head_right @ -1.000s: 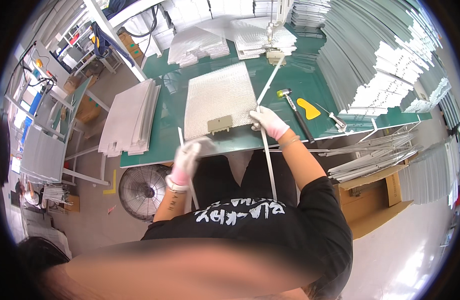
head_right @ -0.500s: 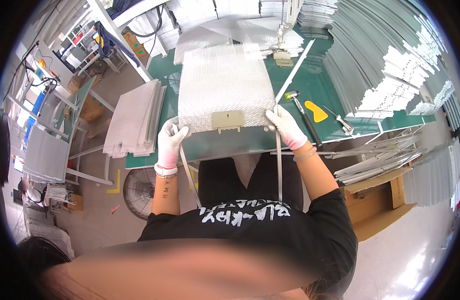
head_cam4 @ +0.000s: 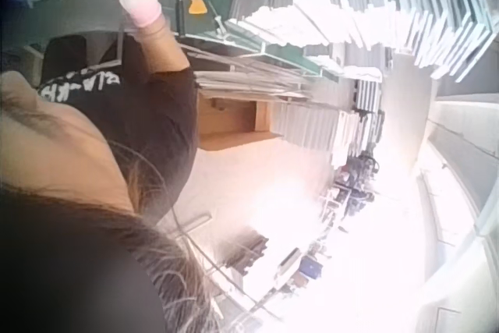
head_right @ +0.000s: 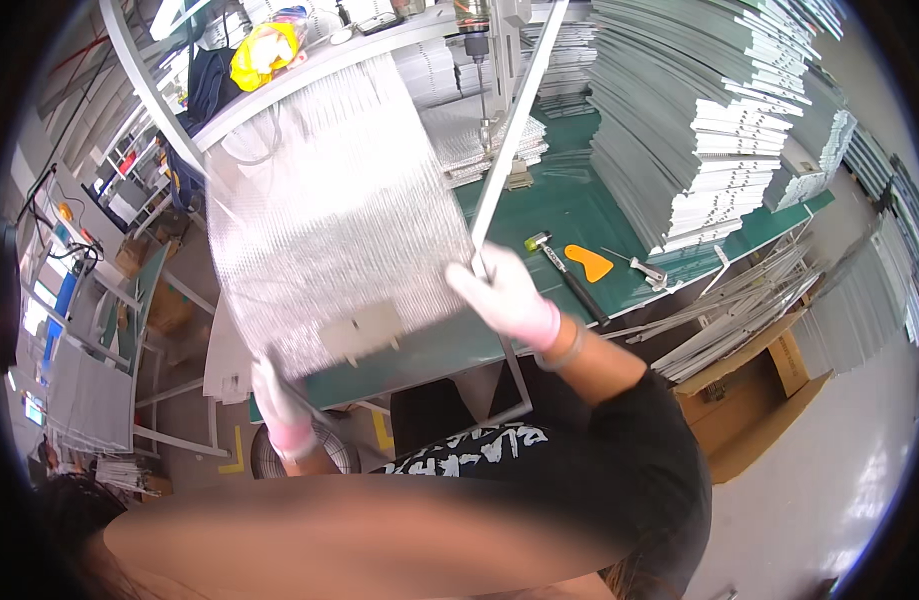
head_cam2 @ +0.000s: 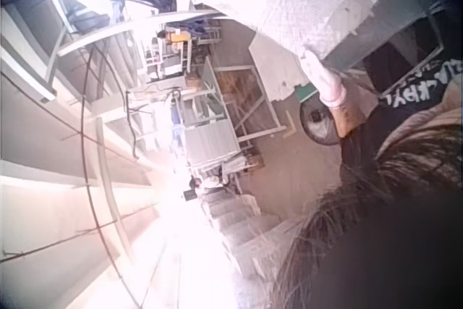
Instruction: Assembling and securing metal mesh filters using a rubber mallet and electric screwdriver.
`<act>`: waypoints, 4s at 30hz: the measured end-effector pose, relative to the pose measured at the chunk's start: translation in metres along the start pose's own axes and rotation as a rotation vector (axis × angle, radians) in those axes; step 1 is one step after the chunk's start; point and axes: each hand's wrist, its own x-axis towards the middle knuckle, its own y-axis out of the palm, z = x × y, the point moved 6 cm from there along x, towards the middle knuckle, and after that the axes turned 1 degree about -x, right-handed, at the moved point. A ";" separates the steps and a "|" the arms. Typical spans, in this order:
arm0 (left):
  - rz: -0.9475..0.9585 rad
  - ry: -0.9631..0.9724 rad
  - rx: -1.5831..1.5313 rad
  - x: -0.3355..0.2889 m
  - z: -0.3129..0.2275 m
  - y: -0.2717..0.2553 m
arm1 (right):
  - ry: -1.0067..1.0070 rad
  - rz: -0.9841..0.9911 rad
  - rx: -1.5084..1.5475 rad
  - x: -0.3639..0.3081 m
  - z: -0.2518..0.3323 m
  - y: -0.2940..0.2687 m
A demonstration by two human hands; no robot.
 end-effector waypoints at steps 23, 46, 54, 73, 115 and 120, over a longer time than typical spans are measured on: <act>0.016 -0.333 -0.466 0.023 0.138 0.118 | -0.033 -0.080 -0.308 0.026 -0.137 -0.045; -0.011 -0.262 -0.560 0.033 0.102 0.104 | -0.040 -0.110 -0.093 0.031 -0.112 -0.047; 0.140 -0.209 -0.556 0.107 0.046 0.069 | -0.066 -0.008 0.080 0.072 -0.041 -0.064; 1.193 0.278 0.014 -0.007 0.086 0.139 | -0.515 0.436 -0.028 -0.033 0.032 -0.049; -0.238 -0.161 -0.278 0.112 0.037 0.064 | -0.133 -0.268 -0.041 0.102 -0.047 -0.059; -0.170 0.049 -0.480 0.101 0.017 0.067 | -0.166 -0.282 -0.074 0.106 -0.040 -0.054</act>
